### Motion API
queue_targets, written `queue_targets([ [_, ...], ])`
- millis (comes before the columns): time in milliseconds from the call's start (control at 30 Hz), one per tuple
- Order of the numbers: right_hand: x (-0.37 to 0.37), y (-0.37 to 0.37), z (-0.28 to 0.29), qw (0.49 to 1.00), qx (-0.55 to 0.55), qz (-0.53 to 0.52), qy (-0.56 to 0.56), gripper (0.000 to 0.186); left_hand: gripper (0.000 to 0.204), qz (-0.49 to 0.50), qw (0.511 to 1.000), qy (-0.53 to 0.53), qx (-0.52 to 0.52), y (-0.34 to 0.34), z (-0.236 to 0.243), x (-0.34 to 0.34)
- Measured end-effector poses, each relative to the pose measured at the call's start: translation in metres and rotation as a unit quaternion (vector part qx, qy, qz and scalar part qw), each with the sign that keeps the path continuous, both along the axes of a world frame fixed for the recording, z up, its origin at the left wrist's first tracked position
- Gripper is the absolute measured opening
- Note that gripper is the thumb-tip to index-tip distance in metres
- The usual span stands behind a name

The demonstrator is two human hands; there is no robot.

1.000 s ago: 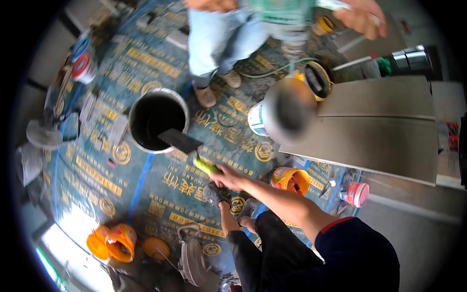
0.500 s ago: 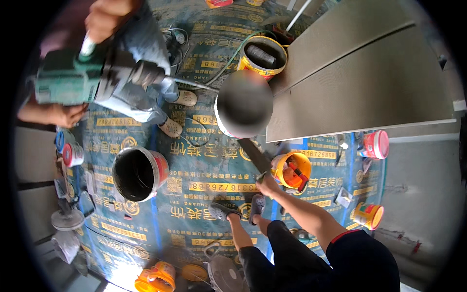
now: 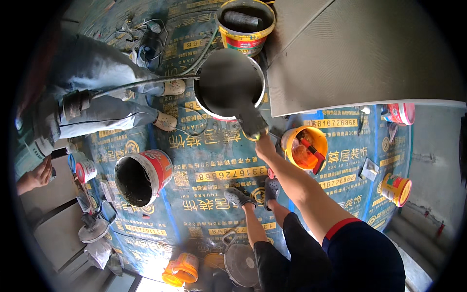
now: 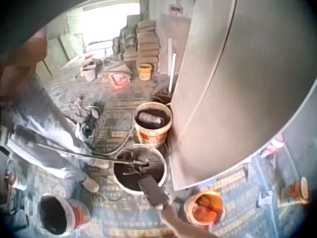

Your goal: The person applies mortar to a concrete wall using a trowel, positions a large ceramic tile against the wall, and presses it firmly into place using their hands and a float.

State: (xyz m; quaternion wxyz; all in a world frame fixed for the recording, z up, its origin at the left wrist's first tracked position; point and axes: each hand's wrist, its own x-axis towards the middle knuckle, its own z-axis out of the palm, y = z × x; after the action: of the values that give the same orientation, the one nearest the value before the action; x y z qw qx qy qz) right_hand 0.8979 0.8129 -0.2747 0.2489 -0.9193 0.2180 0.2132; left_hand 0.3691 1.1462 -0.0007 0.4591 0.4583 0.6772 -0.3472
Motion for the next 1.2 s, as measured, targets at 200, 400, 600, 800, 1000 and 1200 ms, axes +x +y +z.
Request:
queue_targets([
  [200,-0.111,-0.03,0.071,0.99,0.102,-0.096,-0.023,0.039,0.03,-0.014,1.0,-0.014,-0.009,0.0,0.006,0.024],
  [400,0.0,-0.028,0.155,0.897,0.418,-0.129,0.059,0.029,0.031,-0.027,0.999,-0.02,-0.015,0.011,0.01,0.032],
  [600,0.091,-0.016,0.16,0.685,0.638,-0.339,0.089,0.047,0.032,-0.046,0.998,-0.023,-0.024,0.034,0.011,0.038],
  [800,0.015,-0.013,0.118,0.815,0.487,-0.295,0.11,0.055,0.033,-0.08,0.994,-0.053,-0.047,0.057,0.014,0.062],
  [1000,-0.204,0.011,0.114,0.933,0.179,-0.302,-0.075,0.053,0.034,-0.155,0.976,-0.108,-0.109,0.044,-0.007,0.155],
  [1200,-0.324,-0.059,0.32,0.847,0.37,-0.34,0.17,0.061,0.035,-0.231,0.93,-0.21,-0.192,-0.017,0.001,0.266],
])
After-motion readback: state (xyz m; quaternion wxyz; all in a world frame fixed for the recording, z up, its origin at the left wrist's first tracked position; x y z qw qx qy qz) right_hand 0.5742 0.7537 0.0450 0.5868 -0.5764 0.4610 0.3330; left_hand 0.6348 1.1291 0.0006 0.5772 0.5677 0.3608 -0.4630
